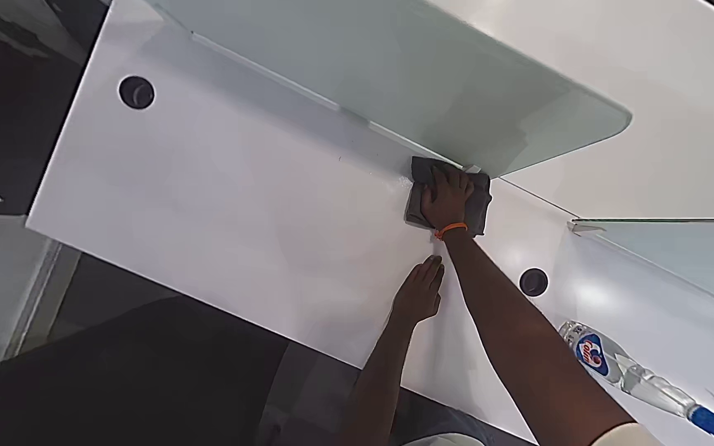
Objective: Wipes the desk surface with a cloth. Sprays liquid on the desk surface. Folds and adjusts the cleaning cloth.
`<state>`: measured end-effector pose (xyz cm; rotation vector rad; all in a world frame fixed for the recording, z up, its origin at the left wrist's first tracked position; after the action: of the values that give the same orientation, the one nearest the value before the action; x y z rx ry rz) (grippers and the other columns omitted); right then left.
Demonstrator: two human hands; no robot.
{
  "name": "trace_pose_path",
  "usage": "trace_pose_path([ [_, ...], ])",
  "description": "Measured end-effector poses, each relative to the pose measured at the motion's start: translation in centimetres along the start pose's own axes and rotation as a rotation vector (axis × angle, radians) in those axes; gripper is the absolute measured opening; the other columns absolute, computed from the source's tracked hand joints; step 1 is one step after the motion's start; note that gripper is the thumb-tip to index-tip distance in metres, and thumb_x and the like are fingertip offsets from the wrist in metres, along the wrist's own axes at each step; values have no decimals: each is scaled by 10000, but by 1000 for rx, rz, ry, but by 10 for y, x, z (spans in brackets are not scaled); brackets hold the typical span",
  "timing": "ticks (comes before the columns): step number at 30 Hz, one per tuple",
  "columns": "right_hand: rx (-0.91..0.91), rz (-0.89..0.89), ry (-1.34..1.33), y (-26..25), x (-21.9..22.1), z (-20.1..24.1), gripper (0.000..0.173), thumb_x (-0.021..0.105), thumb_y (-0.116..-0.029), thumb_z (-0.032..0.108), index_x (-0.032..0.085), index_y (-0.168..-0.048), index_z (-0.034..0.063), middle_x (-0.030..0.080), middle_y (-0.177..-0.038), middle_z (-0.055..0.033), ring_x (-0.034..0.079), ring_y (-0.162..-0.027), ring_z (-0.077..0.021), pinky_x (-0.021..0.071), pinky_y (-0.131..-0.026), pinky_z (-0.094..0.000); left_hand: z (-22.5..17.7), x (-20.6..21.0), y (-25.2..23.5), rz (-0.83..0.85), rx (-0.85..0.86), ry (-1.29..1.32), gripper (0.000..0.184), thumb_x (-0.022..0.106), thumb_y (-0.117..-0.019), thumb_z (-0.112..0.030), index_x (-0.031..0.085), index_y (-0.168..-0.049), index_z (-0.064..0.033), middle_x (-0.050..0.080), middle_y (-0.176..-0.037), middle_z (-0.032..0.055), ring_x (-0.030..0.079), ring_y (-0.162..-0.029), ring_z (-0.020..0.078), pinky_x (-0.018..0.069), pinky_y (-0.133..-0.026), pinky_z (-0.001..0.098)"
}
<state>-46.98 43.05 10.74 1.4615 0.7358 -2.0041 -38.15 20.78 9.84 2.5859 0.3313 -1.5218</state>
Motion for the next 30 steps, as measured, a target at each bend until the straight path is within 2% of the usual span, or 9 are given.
trace_pose_path([
  [6,-24,0,46,-6,-5,2,498,491,-954,435,621,-1380,213,571,-1432,-111,479,-1351,-367,343,-1057,-634,2,4,0,-8,24,85,545,455,-962,-185,501,-1478,-16,412,-1610,125,301,-1536,255,281,-1239,402],
  [9,-55,-10,70,-2,-5,-1,542,467,-963,470,588,-1430,224,557,-1462,-107,472,-1372,-358,323,-1091,-630,5,5,2,-84,90,131,436,465,-968,-178,620,-1334,4,472,-1560,151,308,-1532,276,259,-1255,409],
  [12,-65,54,114,22,-2,3,613,385,-999,558,456,-1546,292,418,-1613,-59,310,-1525,-325,177,-1200,-668,8,3,7,-221,147,241,307,512,-938,-137,717,-1119,2,576,-1458,163,418,-1471,300,319,-1231,419],
  [14,-54,98,147,41,-5,6,646,333,-1010,593,383,-1587,306,319,-1673,-52,211,-1569,-325,118,-1195,-719,6,-3,12,-340,136,351,277,535,-918,-87,734,-1082,12,607,-1418,173,471,-1430,318,366,-1205,434],
  [17,-29,128,179,77,-3,16,679,297,-1018,602,316,-1619,286,244,-1702,-73,171,-1578,-340,104,-1188,-729,-8,-17,56,-461,59,455,279,529,-911,-47,732,-1092,12,617,-1403,168,476,-1425,318,374,-1201,437],
  [21,-1,140,194,120,-3,41,739,274,-1026,604,245,-1643,198,177,-1714,-129,136,-1580,-378,86,-1185,-744,-16,-26,144,-525,-118,525,344,479,-923,-27,730,-1158,-19,613,-1425,131,467,-1439,293,382,-1202,443],
  [24,12,160,226,156,2,65,772,256,-1022,613,226,-1644,157,165,-1710,-161,117,-1577,-406,90,-1187,-740,-8,-27,212,-630,-270,541,357,456,-925,-18,731,-1153,-10,618,-1411,172,498,-1411,336,393,-1196,478],
  [26,6,154,236,183,6,79,785,251,-1017,616,217,-1645,145,176,-1704,-177,129,-1572,-419,97,-1182,-744,0,-26,249,-699,-348,543,375,431,-933,-34,715,-1172,16,596,-1421,218,476,-1421,375,370,-1204,504],
  [30,-79,187,226,248,9,112,781,253,-1032,594,163,-1652,128,134,-1710,-183,101,-1577,-410,101,-1168,-768,10,-22,300,-726,-459,511,435,406,-945,-38,637,-1299,63,497,-1502,271,392,-1482,374,323,-1240,462],
])
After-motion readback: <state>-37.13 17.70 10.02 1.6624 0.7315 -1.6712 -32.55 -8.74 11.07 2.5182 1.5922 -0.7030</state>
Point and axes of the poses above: each hand's wrist, its own y-axis away from the middle knuckle, its own x-axis out of the palm, z = x × y, the point moved 1 cm from there along -y, towards the middle knuckle
